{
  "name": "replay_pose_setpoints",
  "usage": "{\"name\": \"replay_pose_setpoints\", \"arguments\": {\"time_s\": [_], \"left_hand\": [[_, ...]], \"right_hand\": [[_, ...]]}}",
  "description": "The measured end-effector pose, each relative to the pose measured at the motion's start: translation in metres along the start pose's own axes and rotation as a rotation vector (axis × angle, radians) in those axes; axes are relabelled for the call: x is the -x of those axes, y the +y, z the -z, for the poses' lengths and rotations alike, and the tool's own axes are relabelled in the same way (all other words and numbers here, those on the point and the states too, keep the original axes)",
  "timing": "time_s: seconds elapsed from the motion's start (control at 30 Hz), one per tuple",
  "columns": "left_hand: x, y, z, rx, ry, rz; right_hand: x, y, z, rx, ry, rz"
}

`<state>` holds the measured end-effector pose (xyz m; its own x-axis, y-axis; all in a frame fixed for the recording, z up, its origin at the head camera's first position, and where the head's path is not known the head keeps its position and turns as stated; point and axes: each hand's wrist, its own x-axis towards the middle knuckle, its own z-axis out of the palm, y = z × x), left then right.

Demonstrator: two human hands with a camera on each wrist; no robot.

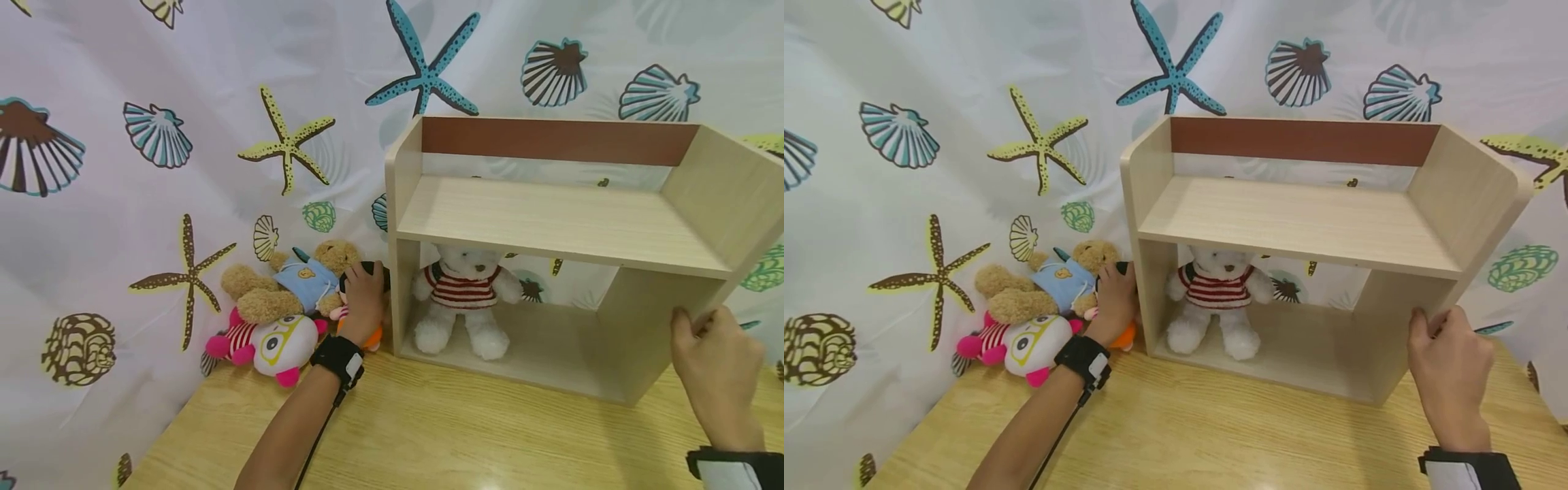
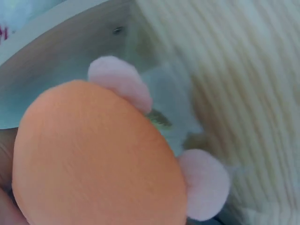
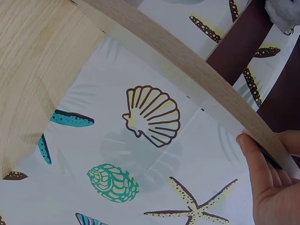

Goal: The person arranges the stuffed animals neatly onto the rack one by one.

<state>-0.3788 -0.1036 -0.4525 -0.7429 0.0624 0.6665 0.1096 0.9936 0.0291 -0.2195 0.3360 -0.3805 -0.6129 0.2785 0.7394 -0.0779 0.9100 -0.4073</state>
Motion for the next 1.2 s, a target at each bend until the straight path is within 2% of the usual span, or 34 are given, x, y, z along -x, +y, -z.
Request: {"name": "replay_pose_setpoints", "arguments": {"time_s": [0.1, 0.2, 0.33, 0.47, 0.6, 0.7, 0.8, 0.93, 1.2], "left_hand": [[-0.001, -0.003, 0.011, 0.143, -0.059, 0.020], [-0.001, -0.007, 0.022, 0.277, -0.072, 0.017], [-0.001, -0.012, 0.037, 0.436, -0.026, 0.020], [0.003, -0.017, 0.047, 0.568, -0.013, 0.086], [0.009, -0.021, 0.056, 0.573, 0.047, 0.132], [0.011, -0.025, 0.063, 0.554, 0.120, 0.131], [0.011, -0.029, 0.069, 0.592, 0.171, 0.106], [0.009, -0.033, 0.080, 0.708, 0.185, 0.088], [0.015, -0.037, 0.107, 0.837, 0.176, 0.169]], "right_hand": [[0.000, -0.001, 0.000, -0.002, -0.001, -0.006], [0.000, -0.001, 0.000, 0.001, -0.008, -0.013], [0.000, 0.000, 0.000, 0.004, -0.019, -0.029], [0.001, 0.001, 0.001, -0.001, -0.020, -0.034], [0.001, 0.001, 0.001, -0.013, -0.015, -0.020], [0.000, 0.001, 0.001, -0.015, -0.012, -0.009], [-0.001, 0.001, -0.001, -0.016, -0.012, -0.002], [-0.002, 0.001, -0.002, -0.015, -0.008, 0.012], [-0.001, 0.001, -0.001, 0.000, -0.008, 0.002]]}}
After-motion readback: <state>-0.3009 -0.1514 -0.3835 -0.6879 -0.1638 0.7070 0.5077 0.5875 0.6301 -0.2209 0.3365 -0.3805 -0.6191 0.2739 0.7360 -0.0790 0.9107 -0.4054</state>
